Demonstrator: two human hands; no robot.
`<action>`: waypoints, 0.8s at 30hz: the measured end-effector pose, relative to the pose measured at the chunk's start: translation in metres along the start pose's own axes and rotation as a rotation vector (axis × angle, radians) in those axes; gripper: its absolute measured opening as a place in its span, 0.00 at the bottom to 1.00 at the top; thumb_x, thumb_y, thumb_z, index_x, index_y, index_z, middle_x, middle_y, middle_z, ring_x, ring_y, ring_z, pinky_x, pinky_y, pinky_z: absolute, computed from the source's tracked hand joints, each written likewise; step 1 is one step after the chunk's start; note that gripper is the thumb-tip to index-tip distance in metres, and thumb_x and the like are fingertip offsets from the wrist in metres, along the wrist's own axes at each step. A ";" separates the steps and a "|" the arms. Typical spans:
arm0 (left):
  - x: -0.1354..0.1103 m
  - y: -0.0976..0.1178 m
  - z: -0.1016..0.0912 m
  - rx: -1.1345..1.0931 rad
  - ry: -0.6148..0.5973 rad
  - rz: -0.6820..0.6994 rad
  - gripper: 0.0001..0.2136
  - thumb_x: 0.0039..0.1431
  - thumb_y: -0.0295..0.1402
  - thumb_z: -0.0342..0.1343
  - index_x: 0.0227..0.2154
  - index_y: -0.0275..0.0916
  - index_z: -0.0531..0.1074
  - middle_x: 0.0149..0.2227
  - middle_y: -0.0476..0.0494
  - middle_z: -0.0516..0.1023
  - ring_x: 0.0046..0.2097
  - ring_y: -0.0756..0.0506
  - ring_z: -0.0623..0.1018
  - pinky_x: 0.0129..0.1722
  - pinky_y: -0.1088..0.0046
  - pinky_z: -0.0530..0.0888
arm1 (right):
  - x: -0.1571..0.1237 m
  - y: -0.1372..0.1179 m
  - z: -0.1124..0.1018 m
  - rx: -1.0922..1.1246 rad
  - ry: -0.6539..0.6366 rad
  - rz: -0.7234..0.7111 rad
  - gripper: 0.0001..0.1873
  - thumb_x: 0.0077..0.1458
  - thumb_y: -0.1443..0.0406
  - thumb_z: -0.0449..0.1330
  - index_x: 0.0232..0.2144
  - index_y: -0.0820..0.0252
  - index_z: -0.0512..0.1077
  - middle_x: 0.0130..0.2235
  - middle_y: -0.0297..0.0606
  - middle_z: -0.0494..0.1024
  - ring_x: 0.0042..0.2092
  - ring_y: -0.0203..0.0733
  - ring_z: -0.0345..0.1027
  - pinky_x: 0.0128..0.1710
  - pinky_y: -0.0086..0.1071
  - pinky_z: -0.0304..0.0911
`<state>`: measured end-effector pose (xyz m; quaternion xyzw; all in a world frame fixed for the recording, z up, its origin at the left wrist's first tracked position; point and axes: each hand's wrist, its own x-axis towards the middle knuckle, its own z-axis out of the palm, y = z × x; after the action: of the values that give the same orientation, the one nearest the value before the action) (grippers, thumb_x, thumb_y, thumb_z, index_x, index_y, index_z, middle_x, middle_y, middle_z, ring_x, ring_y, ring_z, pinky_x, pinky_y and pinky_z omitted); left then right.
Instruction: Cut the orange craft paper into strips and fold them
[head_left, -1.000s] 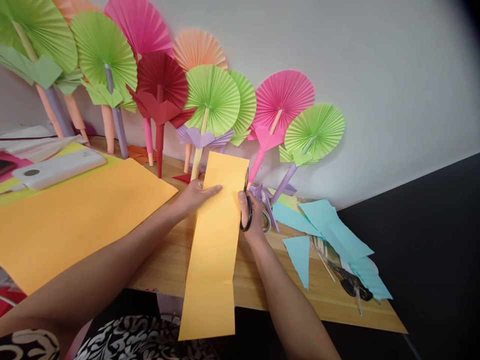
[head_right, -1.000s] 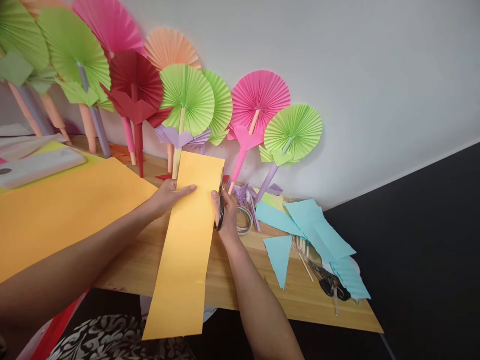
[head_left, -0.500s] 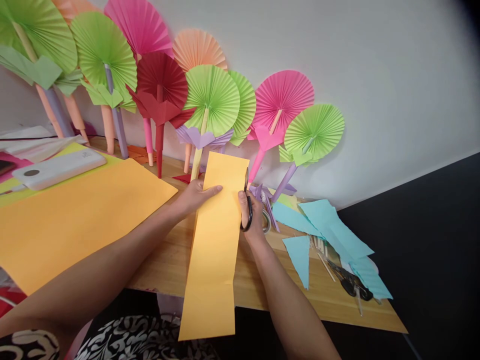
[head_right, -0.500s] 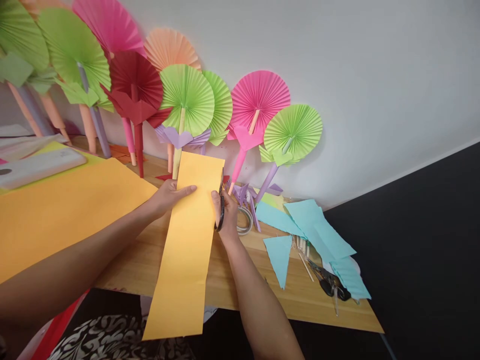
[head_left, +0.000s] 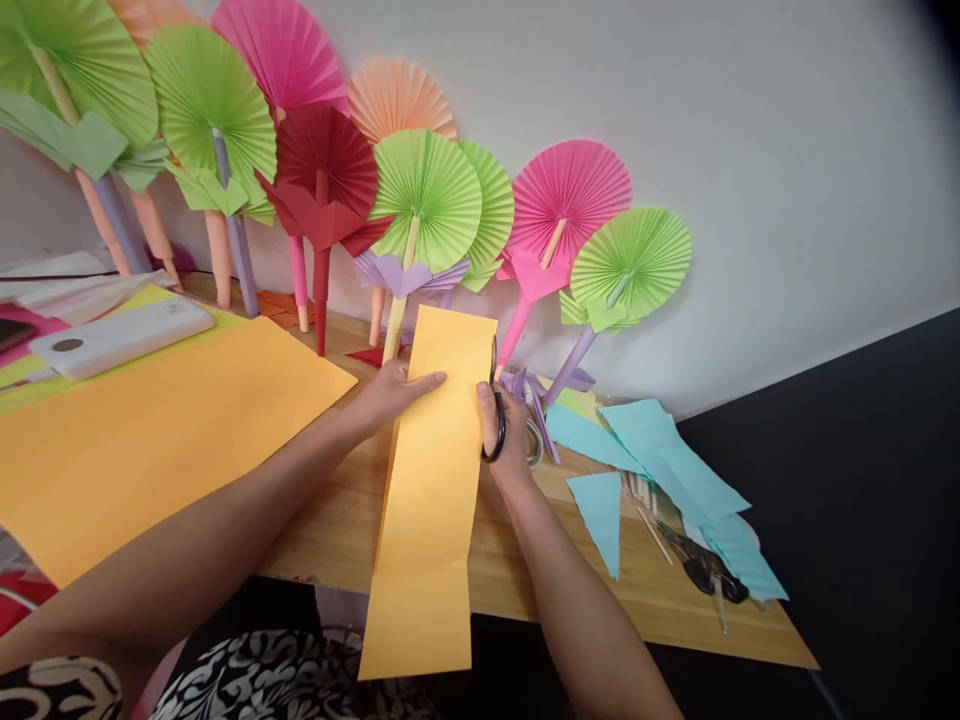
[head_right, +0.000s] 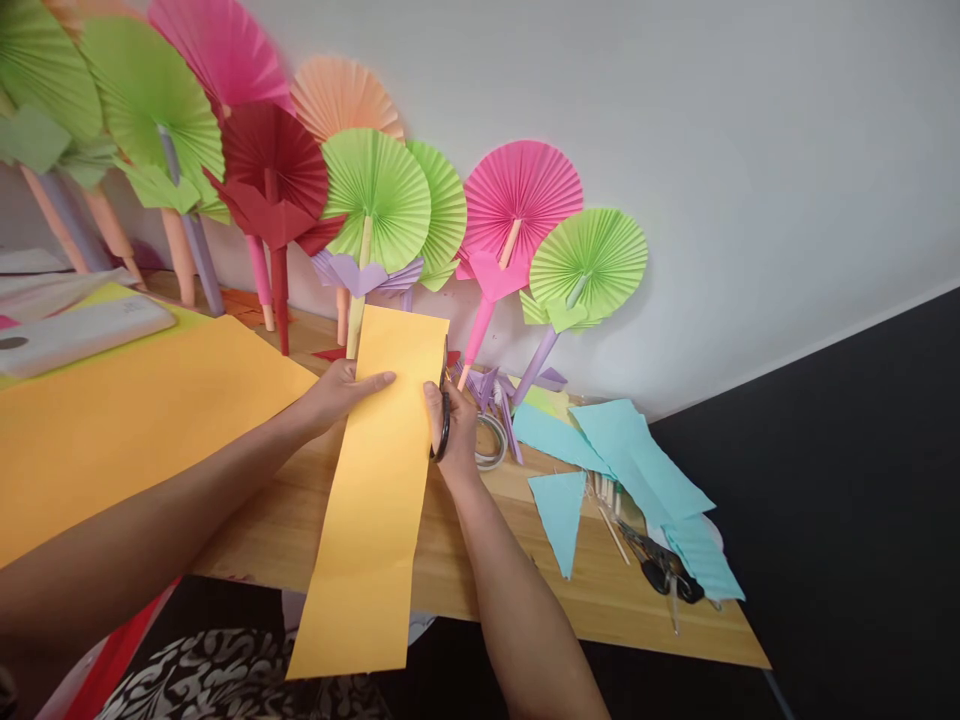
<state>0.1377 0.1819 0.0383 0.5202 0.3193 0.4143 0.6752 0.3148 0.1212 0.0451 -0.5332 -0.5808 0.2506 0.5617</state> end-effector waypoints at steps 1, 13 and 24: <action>-0.001 0.001 0.000 -0.003 -0.006 0.001 0.27 0.47 0.49 0.71 0.47 0.37 0.79 0.48 0.36 0.84 0.45 0.36 0.85 0.44 0.62 0.83 | 0.000 0.000 0.000 -0.006 -0.001 -0.005 0.25 0.62 0.46 0.56 0.22 0.55 0.60 0.22 0.30 0.64 0.27 0.37 0.57 0.26 0.31 0.54; 0.000 0.018 0.002 -0.019 0.142 0.121 0.28 0.43 0.55 0.70 0.35 0.34 0.78 0.40 0.37 0.85 0.41 0.38 0.84 0.40 0.65 0.79 | -0.001 -0.003 0.002 0.009 -0.035 0.008 0.25 0.61 0.44 0.55 0.26 0.56 0.66 0.25 0.32 0.69 0.29 0.39 0.60 0.29 0.33 0.58; 0.006 0.000 0.004 0.021 0.241 0.087 0.30 0.40 0.58 0.70 0.33 0.34 0.77 0.31 0.40 0.83 0.34 0.39 0.83 0.34 0.64 0.80 | 0.000 0.006 0.004 -0.019 -0.022 -0.009 0.26 0.60 0.42 0.55 0.24 0.55 0.63 0.24 0.32 0.67 0.28 0.39 0.59 0.28 0.32 0.58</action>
<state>0.1441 0.1859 0.0392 0.4871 0.3794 0.4993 0.6079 0.3129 0.1240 0.0387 -0.5333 -0.5916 0.2483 0.5513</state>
